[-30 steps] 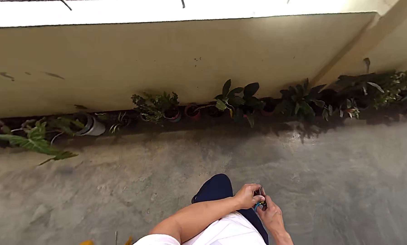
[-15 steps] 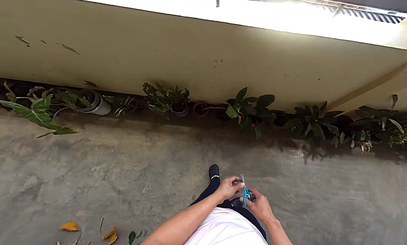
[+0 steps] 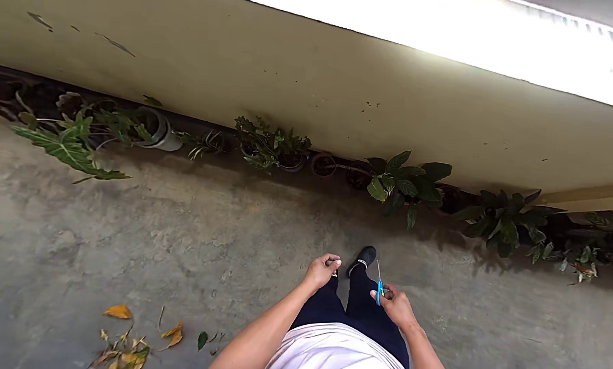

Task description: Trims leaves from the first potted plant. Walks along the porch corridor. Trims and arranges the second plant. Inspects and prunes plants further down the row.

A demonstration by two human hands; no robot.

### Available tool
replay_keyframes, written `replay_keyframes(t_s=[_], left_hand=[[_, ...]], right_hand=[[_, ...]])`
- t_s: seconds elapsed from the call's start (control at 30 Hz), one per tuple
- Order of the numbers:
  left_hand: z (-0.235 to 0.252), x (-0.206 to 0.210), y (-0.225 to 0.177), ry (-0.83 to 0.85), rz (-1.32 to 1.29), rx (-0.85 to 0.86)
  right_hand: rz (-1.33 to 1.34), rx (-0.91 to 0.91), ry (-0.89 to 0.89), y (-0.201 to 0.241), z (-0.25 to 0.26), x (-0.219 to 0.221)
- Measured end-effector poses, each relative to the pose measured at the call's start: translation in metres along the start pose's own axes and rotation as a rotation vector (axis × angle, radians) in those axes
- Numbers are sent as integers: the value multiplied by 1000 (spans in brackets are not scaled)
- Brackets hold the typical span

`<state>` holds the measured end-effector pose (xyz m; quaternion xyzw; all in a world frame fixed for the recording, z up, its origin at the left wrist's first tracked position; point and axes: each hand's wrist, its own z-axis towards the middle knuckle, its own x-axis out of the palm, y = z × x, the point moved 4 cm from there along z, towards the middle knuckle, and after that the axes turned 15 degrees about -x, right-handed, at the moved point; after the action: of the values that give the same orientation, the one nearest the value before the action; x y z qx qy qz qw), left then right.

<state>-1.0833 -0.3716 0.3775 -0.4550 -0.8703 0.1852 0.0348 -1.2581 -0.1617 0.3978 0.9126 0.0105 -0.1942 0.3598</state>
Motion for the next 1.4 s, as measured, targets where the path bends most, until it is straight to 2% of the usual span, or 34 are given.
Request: replay_keyframes(t_s=[0.17,0.3,0.4,0.53,0.67,0.8,0.87,1.0,1.13,1.3,1.4], left_hand=[[7,-27,18,-153,-102,-83],[1,-32,22,-274,-218,-139],[4,-31,20,-307,-212,-126],[9,-23,12,-289,-177,-136],[29,-20,-12,-152,-22,-118],[66,-12,-46,52,391,-103],[87,-11,-72,83,497,-76],[143,-3,-143,-53,417,34],[229,27,-212,-223,356,151],[312,72,-241,-204,248,-116],[314,63,-249,-238,154,-125]], right_hand=[[-143,-70,260,31,75,-13],[-193,-61,385,52,133,-28],[-238,-25,406,60,164,-39],[-248,47,399,50,181,-52],[-203,161,316,26,183,-58],[123,286,93,-1,167,-46],[353,315,-13,-12,169,-31],[722,342,-181,-41,187,5],[1050,375,-285,-73,223,45],[1324,431,-316,-91,272,75],[1462,409,-312,-80,297,68]])
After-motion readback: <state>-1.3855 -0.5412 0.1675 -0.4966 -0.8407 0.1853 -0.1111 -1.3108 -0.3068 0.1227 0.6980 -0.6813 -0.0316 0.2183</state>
